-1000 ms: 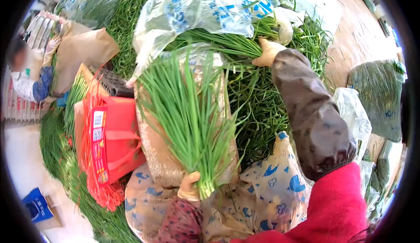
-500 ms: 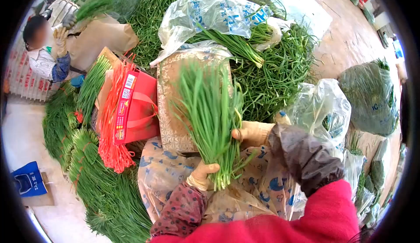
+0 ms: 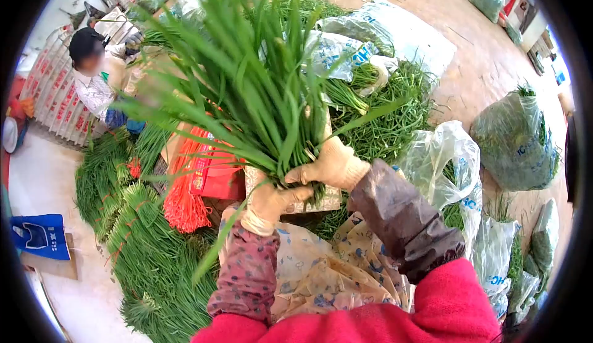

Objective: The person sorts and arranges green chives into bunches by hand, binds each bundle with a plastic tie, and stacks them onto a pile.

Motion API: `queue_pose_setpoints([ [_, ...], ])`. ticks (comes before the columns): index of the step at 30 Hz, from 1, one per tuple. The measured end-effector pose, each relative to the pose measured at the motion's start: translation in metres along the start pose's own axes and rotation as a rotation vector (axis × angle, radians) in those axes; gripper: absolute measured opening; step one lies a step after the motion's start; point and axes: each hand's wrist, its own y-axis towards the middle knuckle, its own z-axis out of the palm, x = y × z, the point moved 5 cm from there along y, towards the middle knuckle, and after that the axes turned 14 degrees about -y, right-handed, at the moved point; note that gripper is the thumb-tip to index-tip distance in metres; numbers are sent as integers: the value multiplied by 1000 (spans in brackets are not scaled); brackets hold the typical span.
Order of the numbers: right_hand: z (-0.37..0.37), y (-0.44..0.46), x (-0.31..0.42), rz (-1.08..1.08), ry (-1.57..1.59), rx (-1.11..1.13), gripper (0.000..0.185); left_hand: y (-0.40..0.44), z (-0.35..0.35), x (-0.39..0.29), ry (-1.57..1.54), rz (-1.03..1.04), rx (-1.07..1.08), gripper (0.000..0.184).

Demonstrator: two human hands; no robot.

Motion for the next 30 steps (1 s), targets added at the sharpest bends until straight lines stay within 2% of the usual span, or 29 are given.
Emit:
queue_pose_setpoints([
  [1,4,6,-4,157,136,168,93,11,-19,8,141,69,33,69],
  [3,15,21,-21,179,217,323,86,21,-47,25,173,54,102,56],
  [5,12,33,-30,-47,-238,139,70,35,-61,33,135,12,154,57],
  [6,10,35,-36,-66,-316,94,64,42,-66,39,75,-18,165,57],
  [7,11,38,-35,-62,-376,196,90,46,-68,46,8,-45,166,57],
  [8,9,40,-30,27,-578,260,89,48,-72,51,-72,-74,161,58],
  [11,29,49,-39,32,-435,382,87,57,-79,68,-355,-143,132,59],
  [13,24,48,-22,-86,-735,199,63,62,-83,75,-570,-176,109,60],
  [14,30,48,-23,-82,-732,208,63,63,-83,80,-690,-191,100,60],
  [16,36,47,-17,-237,-783,47,62,66,-83,83,-919,-213,85,61],
  [18,47,55,-39,-182,-691,17,62,66,-80,82,-1125,-221,87,62],
  [19,44,57,-45,-34,-596,16,55,65,-74,78,-1232,-219,94,62],
  [20,40,58,-38,113,-498,13,47,62,-62,67,-1229,-225,96,62],
  [21,27,52,-22,126,-439,-206,35,58,-54,49,-470,76,21,69],
  [22,21,61,-29,172,-367,-204,33,48,-43,32,297,357,-42,75],
  [23,13,60,-15,137,-345,-227,33,38,-55,30,415,90,-333,104],
  [24,4,59,0,99,-327,-245,34,20,-46,17,145,220,-353,95],
  [26,-1,43,13,45,-379,-306,35,-19,-42,-5,606,356,-470,71],
  [28,5,21,6,235,-282,-153,36,-49,-36,6,167,35,-307,47],
  [29,22,20,-37,70,-467,-120,36,-60,-24,16,-33,-136,-186,42],
  [30,25,3,-36,161,-429,-165,35,-73,-8,27,-223,-318,-60,38],
])
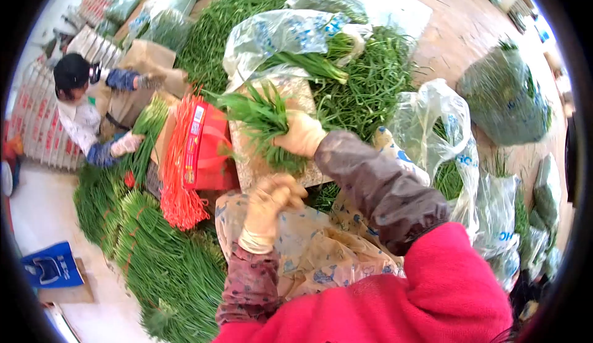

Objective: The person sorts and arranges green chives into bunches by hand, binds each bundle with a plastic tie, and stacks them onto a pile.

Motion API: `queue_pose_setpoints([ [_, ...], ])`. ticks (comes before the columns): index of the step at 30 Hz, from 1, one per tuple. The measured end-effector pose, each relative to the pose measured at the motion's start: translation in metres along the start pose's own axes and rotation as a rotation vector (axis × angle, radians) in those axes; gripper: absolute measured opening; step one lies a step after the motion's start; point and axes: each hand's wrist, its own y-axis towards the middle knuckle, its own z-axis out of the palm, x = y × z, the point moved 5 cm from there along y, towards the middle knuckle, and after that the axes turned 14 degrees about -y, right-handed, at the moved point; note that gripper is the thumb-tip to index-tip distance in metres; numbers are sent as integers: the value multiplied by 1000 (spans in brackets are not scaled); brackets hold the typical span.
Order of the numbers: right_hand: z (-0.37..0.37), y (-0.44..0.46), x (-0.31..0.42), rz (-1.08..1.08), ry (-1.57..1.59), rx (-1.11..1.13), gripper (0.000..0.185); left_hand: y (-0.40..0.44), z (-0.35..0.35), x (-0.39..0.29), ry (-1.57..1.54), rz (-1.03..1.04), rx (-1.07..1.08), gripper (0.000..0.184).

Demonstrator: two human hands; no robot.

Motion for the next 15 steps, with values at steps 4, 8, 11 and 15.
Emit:
queue_pose_setpoints([
  [4,29,-39,-9,-58,443,-183,17,-36,26,64,-179,-412,295,86],
  [8,0,-114,52,-478,11,-151,47,-61,33,90,-399,-217,138,103],
  [11,9,-155,63,-532,-86,-104,42,-65,9,96,-467,-188,139,88],
  [15,9,-199,67,-606,-26,-39,37,-68,28,82,-592,-270,188,82],
])
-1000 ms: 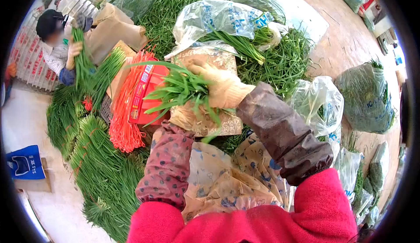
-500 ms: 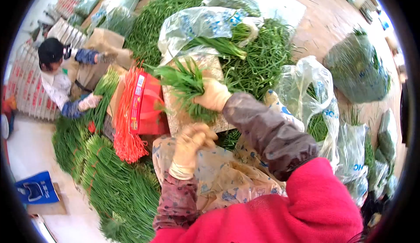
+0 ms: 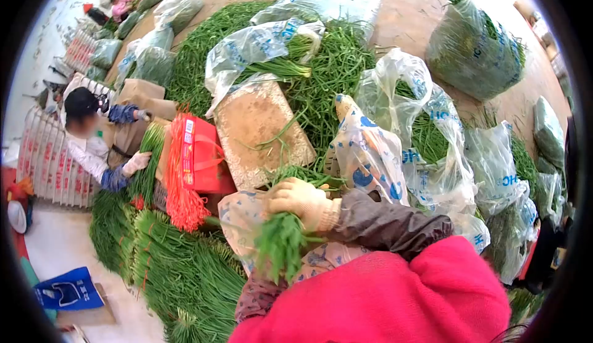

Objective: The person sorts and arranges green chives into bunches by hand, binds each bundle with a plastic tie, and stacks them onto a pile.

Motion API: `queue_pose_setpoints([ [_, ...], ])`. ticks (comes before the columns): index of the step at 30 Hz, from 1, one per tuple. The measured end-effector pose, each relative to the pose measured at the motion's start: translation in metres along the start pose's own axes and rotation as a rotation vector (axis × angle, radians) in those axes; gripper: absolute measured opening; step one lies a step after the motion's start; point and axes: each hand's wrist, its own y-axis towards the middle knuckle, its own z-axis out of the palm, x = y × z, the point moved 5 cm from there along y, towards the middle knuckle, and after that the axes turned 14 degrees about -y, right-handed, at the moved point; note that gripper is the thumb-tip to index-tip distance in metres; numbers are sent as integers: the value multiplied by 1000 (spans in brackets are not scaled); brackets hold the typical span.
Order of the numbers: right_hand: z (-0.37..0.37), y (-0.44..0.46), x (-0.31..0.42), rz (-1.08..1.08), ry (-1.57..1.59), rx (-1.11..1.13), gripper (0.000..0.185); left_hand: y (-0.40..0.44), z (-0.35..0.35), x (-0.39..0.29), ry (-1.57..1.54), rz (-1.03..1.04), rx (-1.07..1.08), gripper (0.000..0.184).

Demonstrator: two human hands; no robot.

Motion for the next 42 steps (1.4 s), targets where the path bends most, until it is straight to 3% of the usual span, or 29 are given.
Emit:
queue_pose_setpoints([
  [7,-23,-17,35,-217,-119,-63,43,-9,25,14,-73,-51,62,72],
  [9,-10,-20,35,-222,-317,-24,48,-6,30,9,-67,-40,58,70],
  [10,-24,-17,40,-211,-271,34,61,-6,31,2,-55,-24,46,68],
  [11,-36,-16,45,-227,-273,36,61,-6,32,-5,-37,-11,21,65],
  [13,-44,-21,58,-326,-102,293,66,-5,30,-17,17,9,-65,54],
  [14,-59,-22,58,-187,293,313,56,-1,26,-24,44,57,-73,50],
  [15,-59,-33,44,-22,626,303,45,2,23,-31,71,105,-82,47],
  [17,-40,-57,12,821,1082,206,35,-4,34,-38,197,0,-22,39],
  [18,-28,-59,-11,797,887,66,28,-11,42,-39,356,38,-88,41],
  [19,-35,-52,-1,1035,722,149,37,-14,46,-37,382,33,-112,43],
  [21,34,-58,-34,452,1073,156,56,-16,44,-34,459,-54,-86,45],
  [23,31,-44,-20,921,1518,337,68,-19,50,-34,505,-57,-112,46],
  [24,55,-44,-44,752,1324,341,68,-24,49,-34,584,-111,-117,44],
  [26,56,-27,-60,597,1492,102,75,-39,31,-39,692,-288,-137,42],
  [27,47,-27,-67,609,1841,-169,81,-50,18,-41,671,-291,-155,42],
  [29,26,-28,-82,666,1755,-330,94,-66,15,-38,892,-381,-147,47],
  [31,16,-31,-95,680,1662,-487,92,-80,1,-35,841,-413,-170,51],
  [35,31,-46,-109,889,1875,-494,77,-96,-12,-30,799,-452,-200,55],
  [36,44,-49,-122,856,1965,-462,60,-97,-13,-28,796,-485,-202,56],
  [37,35,-47,-121,867,1965,-469,60,-99,-13,-28,798,-517,-202,57],
  [39,10,-39,-110,1103,1959,-429,40,-103,-8,-27,804,-517,-169,58],
  [40,5,-42,-115,1201,1800,-347,21,-100,0,-28,985,-363,-39,49],
  [41,7,-40,-121,1206,1801,-357,21,-106,1,-28,959,-395,-79,51],
  [42,13,-47,-131,1344,1495,-328,18,-112,3,-28,932,-426,-119,53],
])
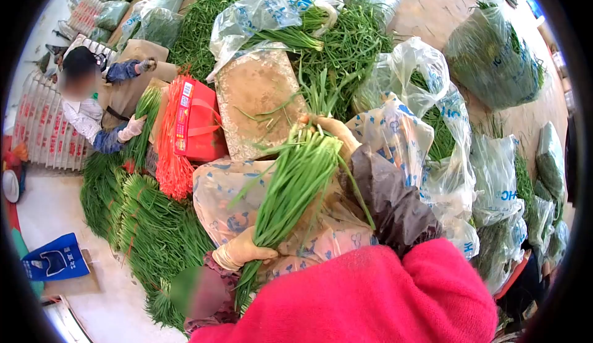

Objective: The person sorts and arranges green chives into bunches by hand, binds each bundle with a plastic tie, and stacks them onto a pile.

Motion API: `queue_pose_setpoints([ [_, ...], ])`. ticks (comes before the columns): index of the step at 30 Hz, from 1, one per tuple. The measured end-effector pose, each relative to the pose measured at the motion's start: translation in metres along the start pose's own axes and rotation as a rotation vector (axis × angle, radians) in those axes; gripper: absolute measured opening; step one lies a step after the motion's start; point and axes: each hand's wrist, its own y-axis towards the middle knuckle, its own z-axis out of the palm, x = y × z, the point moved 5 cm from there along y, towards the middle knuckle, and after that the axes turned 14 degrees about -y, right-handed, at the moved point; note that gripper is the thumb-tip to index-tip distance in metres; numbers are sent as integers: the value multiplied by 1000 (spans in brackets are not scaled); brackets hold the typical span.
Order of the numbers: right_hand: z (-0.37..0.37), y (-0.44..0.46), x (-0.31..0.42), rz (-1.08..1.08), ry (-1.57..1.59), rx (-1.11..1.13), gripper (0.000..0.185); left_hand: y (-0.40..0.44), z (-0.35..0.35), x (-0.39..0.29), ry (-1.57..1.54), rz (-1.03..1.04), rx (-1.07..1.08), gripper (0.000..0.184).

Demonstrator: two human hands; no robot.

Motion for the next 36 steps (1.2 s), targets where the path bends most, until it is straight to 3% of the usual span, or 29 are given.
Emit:
queue_pose_setpoints([
  [3,-18,10,-1,-126,-431,-397,16,-11,4,8,-245,-188,-46,48],
  [5,-25,18,-4,-158,-588,-389,22,-16,16,2,-353,-214,-135,39],
  [7,-35,26,4,-252,-1059,-557,27,-21,11,16,-388,-279,-147,33],
  [8,-44,36,7,-226,-1114,-608,31,-22,11,14,-310,-250,-144,32],
  [9,-57,41,17,-265,-1108,-727,15,-29,10,15,-316,-246,-149,32],
  [12,-117,65,75,-410,-2101,-906,15,-53,9,19,-340,-205,-128,46],
  [14,-140,37,101,-301,-756,-838,18,-63,6,26,-393,-207,-193,49],
  [15,-99,3,112,-463,-629,-666,20,-70,4,31,-439,-210,-250,51],
  [17,-66,-6,116,-552,-802,-433,18,-71,-1,39,-445,-248,-299,51],
  [18,-17,-39,110,-472,-892,-383,18,-66,0,36,-454,-236,-311,53],
  [19,-3,-40,99,-422,-1139,-369,19,-60,-1,31,-460,-226,-314,54],
  [20,20,-44,82,-582,-1296,-286,21,-58,-5,30,-411,-296,-275,58],
  [21,65,-80,73,-521,-1408,-188,23,-53,-9,29,-402,-291,-273,58],
  [22,82,-78,45,-471,-1511,58,25,-47,-14,23,-178,-191,-292,59],
  [23,123,-103,32,-290,-1709,337,24,-42,-16,15,49,-93,-303,60],
  [24,136,-108,1,-553,-1621,526,27,-38,3,-8,-122,-58,-335,55],
  [25,151,-114,-27,-635,-1707,648,30,-39,-7,8,-108,-68,-326,55],
  [26,163,-121,-46,-737,-1805,805,36,-44,-35,44,-402,-71,-508,58],
  [27,165,-123,-66,-927,-1952,764,48,-43,-33,36,-180,-52,-439,57],
  [29,154,-103,-90,-861,-2029,665,49,-39,-24,14,274,21,-340,55],
  [31,120,-77,-82,-891,-2202,502,49,-36,-8,-13,990,107,-391,65],
  [32,100,-65,-71,-780,-2255,407,51,-46,-17,-2,1094,-213,-488,81],
  [33,79,-54,-58,-666,-2302,315,53,-45,-12,-8,1089,-211,-479,81],
  [35,29,-18,-67,-429,-2334,376,55,-45,-9,-11,1132,-424,-451,83],
  [36,22,-22,-58,-361,-2309,296,54,-47,-12,-9,1132,-313,-495,78],
])
